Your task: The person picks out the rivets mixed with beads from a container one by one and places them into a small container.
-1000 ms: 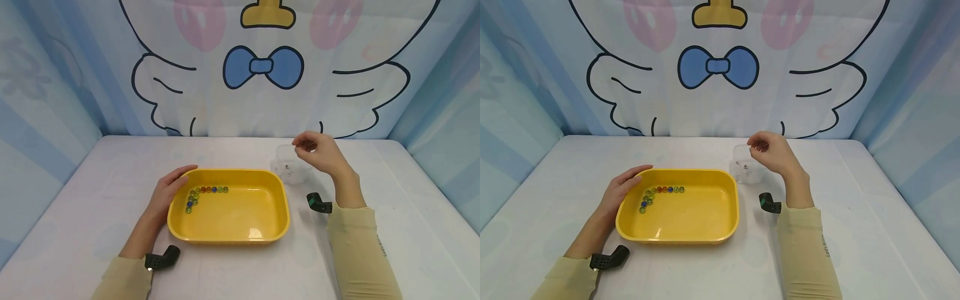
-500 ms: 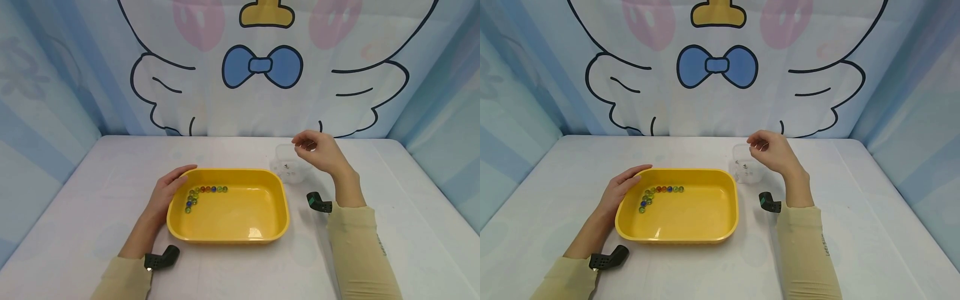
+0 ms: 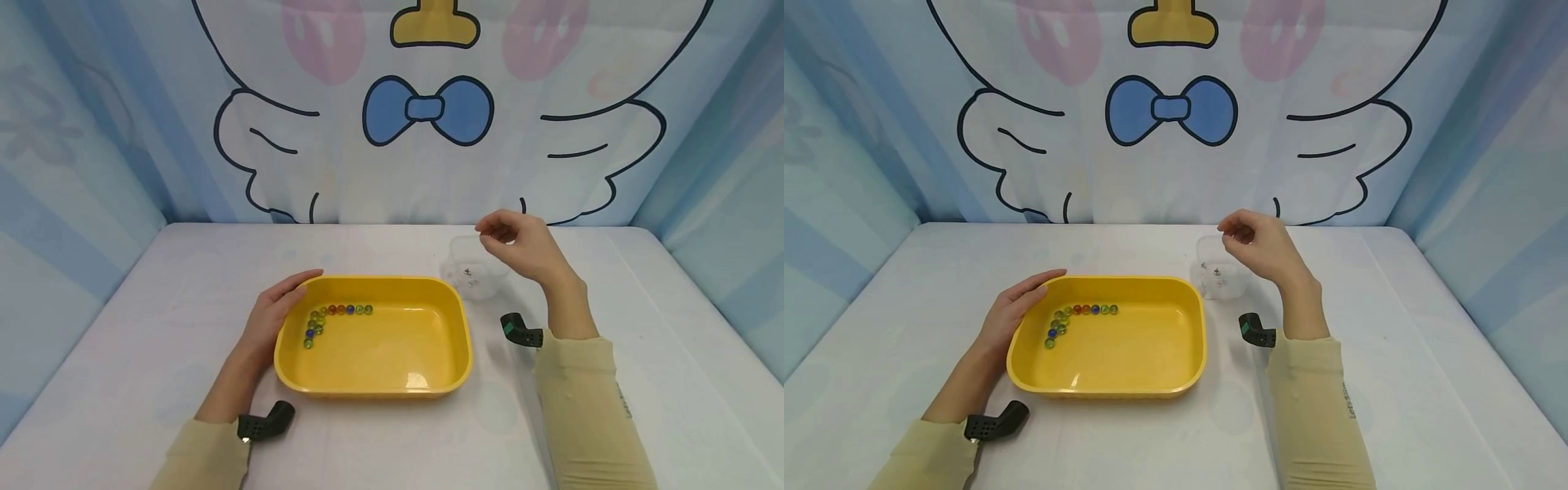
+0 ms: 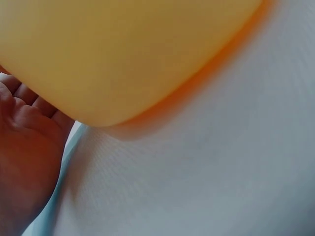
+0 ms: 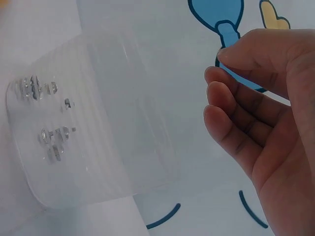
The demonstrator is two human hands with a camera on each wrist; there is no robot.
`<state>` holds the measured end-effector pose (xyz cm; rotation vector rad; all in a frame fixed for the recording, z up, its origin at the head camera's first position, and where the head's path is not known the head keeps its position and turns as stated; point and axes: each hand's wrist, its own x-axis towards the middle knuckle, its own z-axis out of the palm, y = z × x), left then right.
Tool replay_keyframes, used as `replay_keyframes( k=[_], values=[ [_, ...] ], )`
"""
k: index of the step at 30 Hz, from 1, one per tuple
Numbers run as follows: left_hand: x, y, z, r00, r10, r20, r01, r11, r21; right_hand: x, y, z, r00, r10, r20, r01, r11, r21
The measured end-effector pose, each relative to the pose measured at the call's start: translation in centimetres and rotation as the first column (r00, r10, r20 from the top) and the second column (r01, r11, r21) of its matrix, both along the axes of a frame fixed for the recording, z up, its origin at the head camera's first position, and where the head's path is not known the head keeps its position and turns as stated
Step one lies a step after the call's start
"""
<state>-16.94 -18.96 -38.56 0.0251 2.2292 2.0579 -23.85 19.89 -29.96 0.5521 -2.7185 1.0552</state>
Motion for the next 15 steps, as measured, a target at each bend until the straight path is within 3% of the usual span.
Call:
replay_keyframes(
  k=[8,15],
  values=[
    [-0.53,0.23,-0.13,1.0,-0.001,0.003,0.001,1.0,0.006,0.32,-0.1,0.6,1.0,0.017,-0.01,-0.017,1.0,-0.007],
    [-0.75,-0.08,0.14,0.999,0.037,-0.006,-0.037,0.999,-0.001,0.91,0.2,0.61,1.0,0.02,-0.006,-0.019,0.999,0.036]
  ],
)
